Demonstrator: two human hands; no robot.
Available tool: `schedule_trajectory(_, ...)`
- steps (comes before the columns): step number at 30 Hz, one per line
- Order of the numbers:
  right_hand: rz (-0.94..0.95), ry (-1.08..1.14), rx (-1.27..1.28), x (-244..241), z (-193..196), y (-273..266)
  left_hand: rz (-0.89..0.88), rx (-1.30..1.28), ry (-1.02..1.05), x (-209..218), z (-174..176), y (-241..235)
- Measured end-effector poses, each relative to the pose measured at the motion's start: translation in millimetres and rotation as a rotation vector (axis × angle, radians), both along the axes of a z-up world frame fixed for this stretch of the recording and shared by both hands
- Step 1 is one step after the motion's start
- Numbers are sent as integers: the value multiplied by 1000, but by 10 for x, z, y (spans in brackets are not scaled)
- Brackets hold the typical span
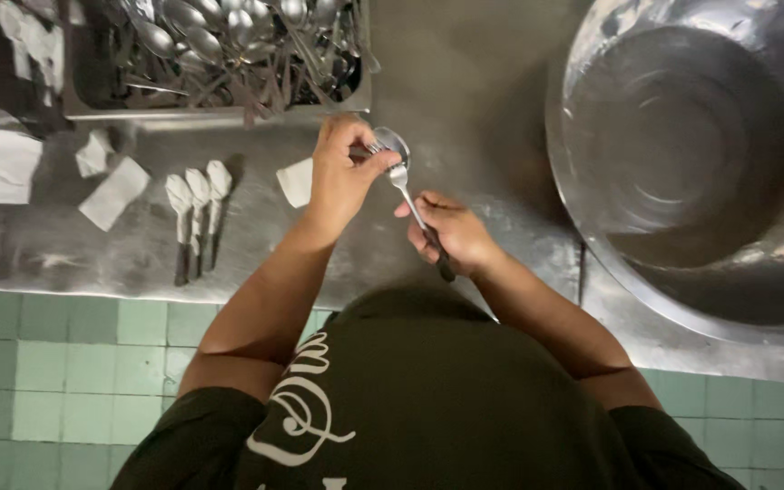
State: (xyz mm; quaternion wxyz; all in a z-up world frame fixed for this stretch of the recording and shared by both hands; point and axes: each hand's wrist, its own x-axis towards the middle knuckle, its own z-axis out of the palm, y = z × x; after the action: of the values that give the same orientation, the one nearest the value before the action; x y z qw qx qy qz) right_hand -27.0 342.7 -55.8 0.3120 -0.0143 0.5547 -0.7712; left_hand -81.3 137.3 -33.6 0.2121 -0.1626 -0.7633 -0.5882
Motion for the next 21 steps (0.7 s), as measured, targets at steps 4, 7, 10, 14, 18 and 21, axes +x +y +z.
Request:
schedule_trajectory(4,78,0,112,152,-58,180,-76,147,-335,110,-33,103)
schedule_trajectory(7,109,124,317,131,-428,335,-83,30,-346,141,-240,60)
schedule_trajectory(10,104,310,554,146,-1027,478,-52,-160,-346,141,-780,-154)
schedule_trajectory(14,181,515,974,108,-1665,670,228,-622,-322,2,-1528,-815)
schedule_trajectory(18,137,566,1019,325,-1708,816,389,-891,-326,92,-1792,-1207)
schedule_trajectory(21,154,382,1153,369,-1491,809,499,-1002,-309,102,-1841,-1230)
